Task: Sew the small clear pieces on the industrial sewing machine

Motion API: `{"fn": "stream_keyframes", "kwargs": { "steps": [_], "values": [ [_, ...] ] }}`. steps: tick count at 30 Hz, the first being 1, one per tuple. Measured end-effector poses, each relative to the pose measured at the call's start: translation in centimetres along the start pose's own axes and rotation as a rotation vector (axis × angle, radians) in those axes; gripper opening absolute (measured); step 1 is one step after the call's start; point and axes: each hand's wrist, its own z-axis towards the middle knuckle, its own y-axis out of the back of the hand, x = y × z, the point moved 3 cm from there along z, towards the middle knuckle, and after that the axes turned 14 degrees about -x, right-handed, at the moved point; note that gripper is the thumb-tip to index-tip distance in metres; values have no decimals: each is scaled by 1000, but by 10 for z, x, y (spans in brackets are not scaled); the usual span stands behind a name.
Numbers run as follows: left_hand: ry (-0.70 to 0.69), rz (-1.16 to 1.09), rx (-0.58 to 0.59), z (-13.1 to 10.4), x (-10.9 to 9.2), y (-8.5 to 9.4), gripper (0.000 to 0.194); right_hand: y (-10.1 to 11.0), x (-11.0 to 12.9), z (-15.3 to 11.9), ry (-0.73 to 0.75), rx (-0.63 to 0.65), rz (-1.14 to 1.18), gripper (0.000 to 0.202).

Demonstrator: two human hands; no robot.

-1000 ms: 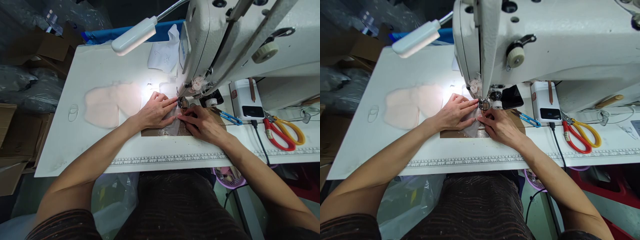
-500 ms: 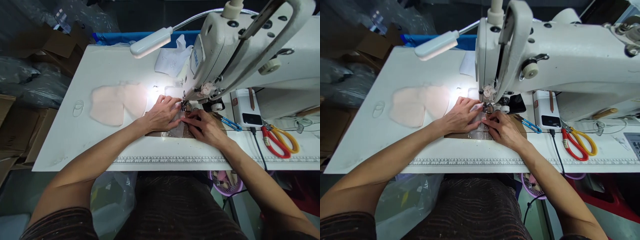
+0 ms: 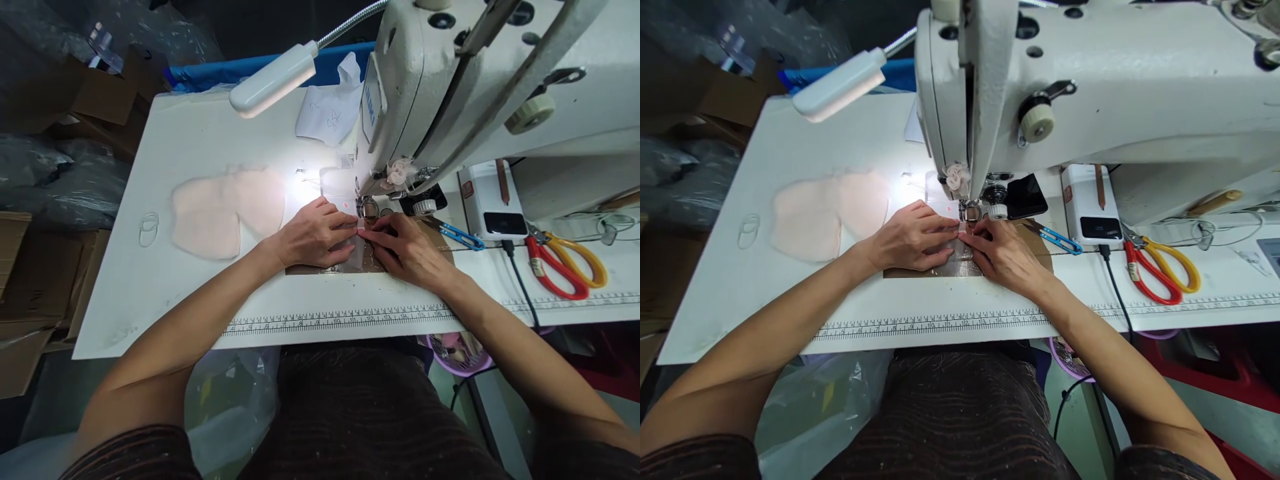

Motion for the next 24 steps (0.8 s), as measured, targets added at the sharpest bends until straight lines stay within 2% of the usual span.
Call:
{"fn": "stream_keyframes", "kwargs": {
  "steps": [5, 9, 13, 17, 20, 24],
  "values": [
    [-44, 101, -14, 0, 0, 0, 29, -1, 2, 0, -19, -7, 4, 34],
    [-131, 218, -95, -2, 3, -2, 32, -1, 2, 0, -28, -27, 13, 29],
    [-152, 255, -159, -2, 5, -4, 32, -3, 0, -2, -32, -33, 19, 31],
    [-109, 243, -159, -2, 8, -6, 32, -2, -2, -2, -76, -24, 41, 34],
    [-28, 196, -170, -1, 17, -5, 32, 3, -2, 1, -125, -16, 61, 33],
    [27, 47, -137, 4, 34, 6, 31, 10, -5, 5, -185, -28, 86, 33]
  ]
}}
